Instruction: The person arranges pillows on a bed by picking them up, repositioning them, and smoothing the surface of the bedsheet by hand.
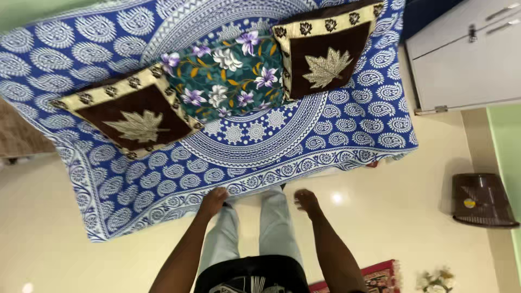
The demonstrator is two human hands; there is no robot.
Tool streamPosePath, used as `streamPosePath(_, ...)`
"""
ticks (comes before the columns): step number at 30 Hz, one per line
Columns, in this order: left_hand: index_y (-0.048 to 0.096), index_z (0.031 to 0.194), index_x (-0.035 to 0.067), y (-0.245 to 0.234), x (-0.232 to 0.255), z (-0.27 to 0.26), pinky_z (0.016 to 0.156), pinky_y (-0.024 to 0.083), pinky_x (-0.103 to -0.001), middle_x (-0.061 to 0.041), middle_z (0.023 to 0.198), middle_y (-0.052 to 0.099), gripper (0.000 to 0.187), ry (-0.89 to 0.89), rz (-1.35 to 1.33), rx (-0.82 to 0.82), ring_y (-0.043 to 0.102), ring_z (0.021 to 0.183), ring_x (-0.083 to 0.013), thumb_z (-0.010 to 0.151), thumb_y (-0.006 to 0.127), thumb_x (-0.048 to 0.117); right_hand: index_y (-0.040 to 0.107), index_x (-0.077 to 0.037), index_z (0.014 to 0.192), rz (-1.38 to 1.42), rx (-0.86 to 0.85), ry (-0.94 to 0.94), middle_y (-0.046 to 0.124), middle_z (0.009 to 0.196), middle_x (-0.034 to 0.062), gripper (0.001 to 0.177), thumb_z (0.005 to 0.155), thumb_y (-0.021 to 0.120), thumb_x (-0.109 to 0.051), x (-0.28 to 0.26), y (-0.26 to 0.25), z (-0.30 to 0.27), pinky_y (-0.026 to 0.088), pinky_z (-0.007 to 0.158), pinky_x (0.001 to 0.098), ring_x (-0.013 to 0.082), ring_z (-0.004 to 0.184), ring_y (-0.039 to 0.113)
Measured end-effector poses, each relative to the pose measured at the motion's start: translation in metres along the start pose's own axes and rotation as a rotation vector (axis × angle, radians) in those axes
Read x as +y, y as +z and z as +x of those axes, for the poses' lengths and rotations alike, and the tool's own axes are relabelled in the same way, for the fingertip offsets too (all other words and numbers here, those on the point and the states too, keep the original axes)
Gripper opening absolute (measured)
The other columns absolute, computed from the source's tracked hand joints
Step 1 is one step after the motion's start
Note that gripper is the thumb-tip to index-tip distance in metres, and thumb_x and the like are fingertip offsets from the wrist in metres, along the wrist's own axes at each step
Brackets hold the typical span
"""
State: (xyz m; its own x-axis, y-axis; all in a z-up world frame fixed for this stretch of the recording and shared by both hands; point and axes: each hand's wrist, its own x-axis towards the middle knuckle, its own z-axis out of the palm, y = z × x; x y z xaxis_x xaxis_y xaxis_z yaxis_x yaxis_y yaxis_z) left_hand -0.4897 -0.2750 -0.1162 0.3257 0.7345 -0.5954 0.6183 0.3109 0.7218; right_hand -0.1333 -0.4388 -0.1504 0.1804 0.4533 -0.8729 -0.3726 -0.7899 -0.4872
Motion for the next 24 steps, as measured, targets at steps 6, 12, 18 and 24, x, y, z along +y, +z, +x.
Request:
streamPosePath(6,0.056,0.131,0.009,0.131,0.029,0.197,0.067,0.050,-0.036,-0.008,0.101,0.071,0.040,-0.182,-0.297,0.019,0.062,0.079,-0.0178,0.096,0.068,0.023,0.066,-0.010,0.105,-0.897,0.180,-1.378,0.072,0.102,0.0138,0.013,0.094,0.061,-0.013,-0.098,-0.011,0.219,0.056,0.079,0.0442,0.0345,0.094,0.069)
streamPosePath(12,0.063,0.116,0.016,0.214,0.057,0.385,0.076,0.057,-0.032,0.000,0.114,0.070,0.024,-0.199,-0.918,-0.008,0.070,0.092,-0.0176,0.101,0.055,0.032,0.042,0.005,0.152,-0.694,0.047,-1.256,0.047,0.153,0.0319,0.066,0.089,0.057,-0.001,-0.198,0.005,0.348,0.038,0.122,0.0459,0.0454,0.145,0.045)
streamPosePath(18,0.057,0.129,0.013,0.226,0.100,0.440,0.067,0.055,-0.029,-0.004,0.114,0.071,0.039,-0.295,-0.936,0.158,0.072,0.094,-0.0150,0.092,0.066,0.023,0.034,-0.014,0.162,-0.939,0.104,-0.834,0.042,0.168,0.0086,0.079,0.089,0.058,-0.001,-0.249,0.006,0.331,0.045,0.111,0.0452,0.0380,0.133,0.054)
streamPosePath(24,0.064,0.092,0.000,0.246,0.108,0.480,0.042,0.034,-0.027,-0.010,0.078,0.066,0.028,-0.320,-1.169,0.200,0.055,0.060,-0.0172,0.096,0.075,0.026,0.025,-0.030,0.163,-1.446,0.257,-0.703,0.046,0.158,-0.0038,0.081,0.092,0.059,-0.009,-0.268,-0.020,0.344,0.020,0.116,0.0661,0.0338,0.137,0.049)
